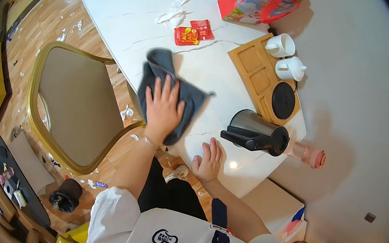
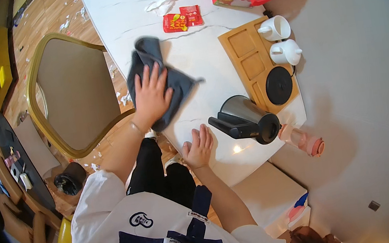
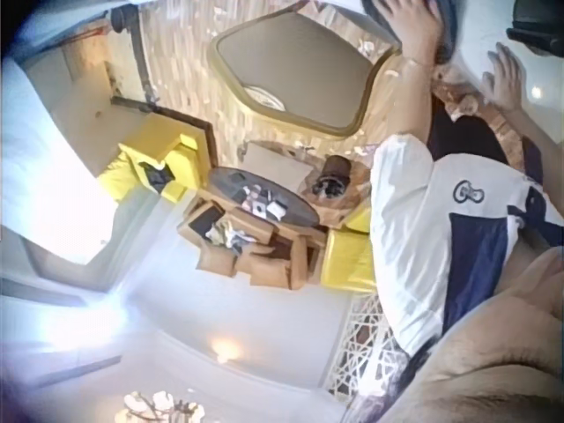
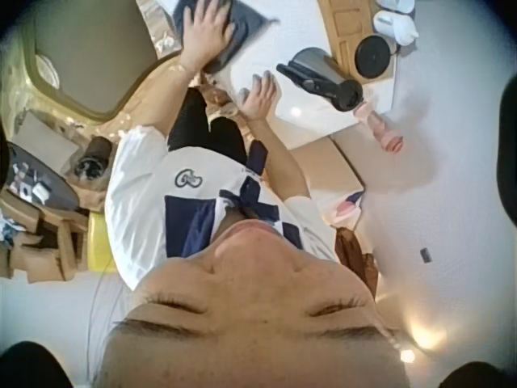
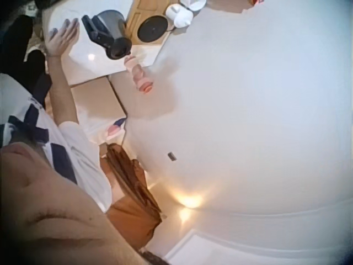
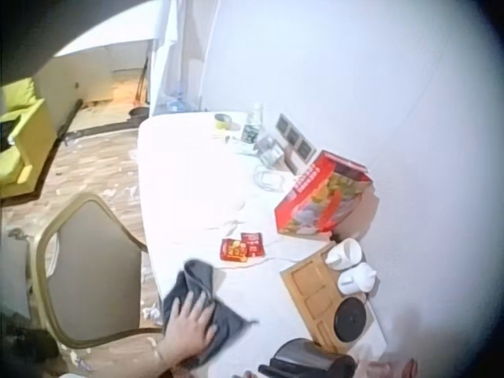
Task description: The person wipes a gold-framed chair with a gray cloth, cleaning the seat, backrest, and frame. The person then wipes a white table and cleans a black electric kettle with the same cloth.
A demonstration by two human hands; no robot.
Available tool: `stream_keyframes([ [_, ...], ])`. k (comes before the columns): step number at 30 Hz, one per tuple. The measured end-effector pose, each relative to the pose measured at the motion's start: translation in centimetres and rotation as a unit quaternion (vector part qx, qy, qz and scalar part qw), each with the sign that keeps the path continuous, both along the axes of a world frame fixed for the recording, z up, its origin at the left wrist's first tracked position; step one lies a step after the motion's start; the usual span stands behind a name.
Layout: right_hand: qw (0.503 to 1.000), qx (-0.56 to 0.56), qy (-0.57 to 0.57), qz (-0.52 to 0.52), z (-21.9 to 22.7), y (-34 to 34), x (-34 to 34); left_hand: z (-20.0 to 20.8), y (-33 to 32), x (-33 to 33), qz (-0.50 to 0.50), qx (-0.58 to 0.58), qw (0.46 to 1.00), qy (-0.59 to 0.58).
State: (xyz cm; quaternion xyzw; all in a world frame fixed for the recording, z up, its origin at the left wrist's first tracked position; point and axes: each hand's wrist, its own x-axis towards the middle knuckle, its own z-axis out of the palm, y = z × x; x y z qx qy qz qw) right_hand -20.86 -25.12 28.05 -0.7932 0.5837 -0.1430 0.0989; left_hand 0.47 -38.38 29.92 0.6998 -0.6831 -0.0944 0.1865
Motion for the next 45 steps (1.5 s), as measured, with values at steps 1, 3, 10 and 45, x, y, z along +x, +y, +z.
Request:
stream_keyframes([
  [1,1.0,-0.002,0.0,0.004,0.0,0.0,0.0,0.0,-1.4,0.7,0.052,-0.001,0.998,-0.025],
  [3,1.0,0.001,0.003,0.008,0.4,0.2,0.0,-0.4,-2.6,1.1,0.153,-0.009,0.987,-0.053],
  [10,1.0,-0.007,0.001,0.025,0.4,0.5,0.2,-2.0,3.6,-5.0,0.249,-0.031,0.967,0.031],
  [45,0.984,-0.083,0.074,0.139,-1.9,0.6,-0.6,-17.1,17.8,-20.7,0.33,-0.132,0.774,0.524],
])
